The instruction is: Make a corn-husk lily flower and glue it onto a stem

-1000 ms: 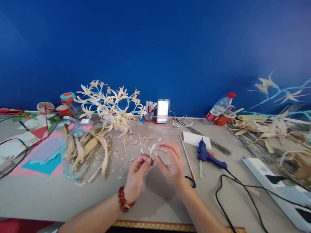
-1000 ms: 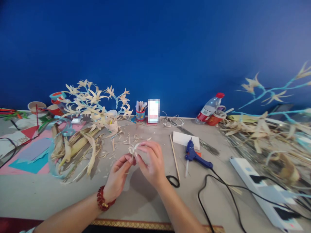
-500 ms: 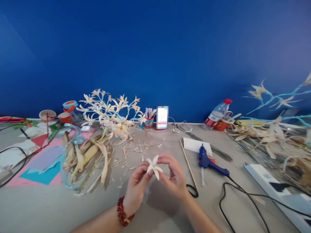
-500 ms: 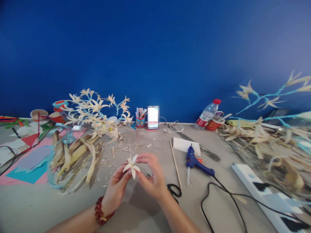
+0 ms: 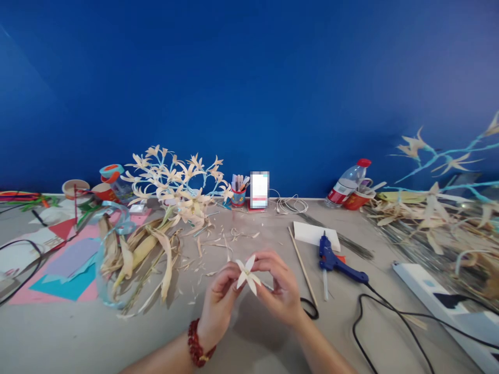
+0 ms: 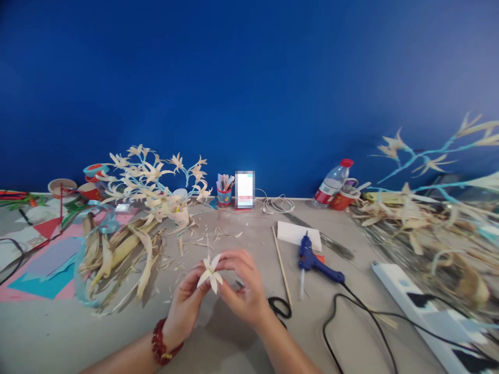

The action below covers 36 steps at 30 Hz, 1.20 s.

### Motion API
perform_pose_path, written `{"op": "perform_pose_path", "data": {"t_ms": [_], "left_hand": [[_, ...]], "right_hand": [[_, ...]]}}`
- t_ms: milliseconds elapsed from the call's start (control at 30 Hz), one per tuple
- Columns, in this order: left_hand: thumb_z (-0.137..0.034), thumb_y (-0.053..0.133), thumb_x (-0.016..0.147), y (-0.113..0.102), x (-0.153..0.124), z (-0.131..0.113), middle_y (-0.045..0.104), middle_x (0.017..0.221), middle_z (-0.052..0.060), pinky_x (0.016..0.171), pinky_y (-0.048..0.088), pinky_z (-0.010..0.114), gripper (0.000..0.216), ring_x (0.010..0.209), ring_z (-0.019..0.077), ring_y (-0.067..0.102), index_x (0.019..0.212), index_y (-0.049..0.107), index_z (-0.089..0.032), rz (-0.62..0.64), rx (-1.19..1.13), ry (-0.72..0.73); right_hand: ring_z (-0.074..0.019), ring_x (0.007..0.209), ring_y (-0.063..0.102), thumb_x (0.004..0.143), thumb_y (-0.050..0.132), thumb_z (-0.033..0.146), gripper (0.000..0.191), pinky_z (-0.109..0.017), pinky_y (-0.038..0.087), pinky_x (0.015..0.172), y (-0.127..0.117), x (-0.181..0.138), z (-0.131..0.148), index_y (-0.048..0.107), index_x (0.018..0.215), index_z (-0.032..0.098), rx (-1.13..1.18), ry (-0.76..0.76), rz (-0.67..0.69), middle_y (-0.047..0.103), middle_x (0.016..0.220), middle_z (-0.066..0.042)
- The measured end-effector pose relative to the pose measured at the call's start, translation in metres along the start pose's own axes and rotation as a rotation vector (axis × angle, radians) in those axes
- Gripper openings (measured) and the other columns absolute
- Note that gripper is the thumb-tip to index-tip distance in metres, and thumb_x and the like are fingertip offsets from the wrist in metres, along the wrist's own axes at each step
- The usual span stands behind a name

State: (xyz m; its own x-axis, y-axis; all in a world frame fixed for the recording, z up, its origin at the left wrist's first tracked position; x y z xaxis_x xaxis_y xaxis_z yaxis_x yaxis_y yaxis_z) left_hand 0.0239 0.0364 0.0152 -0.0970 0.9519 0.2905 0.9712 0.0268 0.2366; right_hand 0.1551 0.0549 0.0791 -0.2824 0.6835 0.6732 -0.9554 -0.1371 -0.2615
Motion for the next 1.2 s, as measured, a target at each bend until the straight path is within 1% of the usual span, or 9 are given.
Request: {"op": "perform_pose_path", "data": {"t_ms": [300,467,567,767,900,967,1067,1200], "left_hand": [[-0.025,0.061,0.083,-0.0015,-0.0002,-0.0004,0.054,0.071,0.001,0.071,0.04,0.025,0.016,0.075,0.0158,0.049,0.068,0.061,-0.018,-0.014,0.027,-0.007],[-0.025,0.063,0.081,-0.0027,-0.0011,-0.0008,0.055,0.071,0.001,0.069,0.04,0.025,0.015,0.073,0.0156,0.049,0.068,0.062,-0.018,-0.036,0.032,-0.015],[-0.024,0.062,0.082,-0.0021,-0.001,-0.0039,0.057,0.072,0.002,0.071,0.041,0.026,0.014,0.074,0.0161,0.05,0.069,0.063,-0.018,-0.022,0.071,0.015],[-0.02,0.061,0.082,-0.0049,-0.0023,-0.008,0.062,0.079,0.003,0.076,0.042,0.029,0.007,0.079,0.0182,0.055,0.079,0.067,-0.019,-0.023,0.142,0.112],[-0.018,0.061,0.082,-0.0056,-0.0037,-0.0089,0.062,0.081,0.003,0.077,0.043,0.029,0.006,0.08,0.0183,0.055,0.08,0.067,-0.02,-0.025,0.164,0.144],[-0.018,0.061,0.082,-0.0053,-0.0041,-0.0097,0.061,0.079,0.003,0.076,0.043,0.029,0.006,0.079,0.0177,0.054,0.079,0.066,-0.02,-0.022,0.16,0.154],[-0.022,0.062,0.082,-0.0044,-0.0043,-0.0078,0.059,0.075,0.003,0.073,0.042,0.028,0.008,0.075,0.0173,0.053,0.076,0.065,-0.019,-0.012,0.151,0.118],[-0.03,0.063,0.082,-0.0047,-0.0044,0.0001,0.057,0.071,0.003,0.071,0.043,0.027,0.016,0.075,0.0175,0.053,0.071,0.066,-0.018,-0.028,0.078,0.005]], "right_hand": [[-0.0219,0.092,0.061,0.081,0.059,0.018,0.015,-0.039,0.044,0.088,0.0001,-0.0024,0.0028,0.062,0.095,0.023,-0.053,-0.011,0.016,0.066,0.094,-0.006],[-0.0225,0.09,0.062,0.081,0.058,0.019,0.016,-0.04,0.045,0.087,0.0003,-0.0009,0.0053,0.062,0.096,0.023,-0.036,-0.009,0.018,0.066,0.094,-0.007],[-0.0225,0.09,0.062,0.081,0.058,0.018,0.016,-0.04,0.044,0.087,0.0006,-0.0003,0.0068,0.061,0.095,0.023,-0.036,-0.013,0.017,0.066,0.094,-0.006],[-0.0225,0.089,0.063,0.08,0.058,0.018,0.016,-0.039,0.044,0.085,0.0006,-0.001,0.0077,0.061,0.095,0.023,-0.05,-0.032,0.015,0.067,0.094,-0.007],[-0.0224,0.09,0.062,0.08,0.058,0.018,0.017,-0.039,0.045,0.084,0.0004,-0.0011,0.0075,0.06,0.095,0.023,-0.049,-0.039,0.015,0.066,0.095,-0.007],[-0.0231,0.091,0.062,0.08,0.058,0.018,0.017,-0.041,0.044,0.086,0.0008,-0.0018,0.0071,0.059,0.096,0.023,-0.052,-0.039,0.023,0.066,0.095,-0.007],[-0.024,0.093,0.061,0.078,0.058,0.018,0.022,-0.042,0.045,0.087,-0.0001,-0.0038,0.0058,0.057,0.099,0.023,-0.04,-0.027,0.017,0.065,0.097,-0.008],[-0.0232,0.091,0.06,0.075,0.06,0.014,0.026,-0.039,0.049,0.079,-0.0051,-0.0061,0.0071,0.055,0.098,0.024,0.014,-0.031,-0.041,0.062,0.094,-0.007]]}}
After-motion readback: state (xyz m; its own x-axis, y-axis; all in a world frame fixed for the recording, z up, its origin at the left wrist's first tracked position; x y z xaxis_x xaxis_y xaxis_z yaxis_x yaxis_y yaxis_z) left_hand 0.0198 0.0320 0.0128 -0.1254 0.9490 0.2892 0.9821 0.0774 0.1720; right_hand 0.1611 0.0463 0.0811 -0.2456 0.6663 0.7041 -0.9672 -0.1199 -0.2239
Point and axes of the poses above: each hand's wrist, its own x-axis towards the middle knuckle, its own y-axis out of the palm, z = x × y, the point moved 7 cm from there along x, towards the middle knuckle
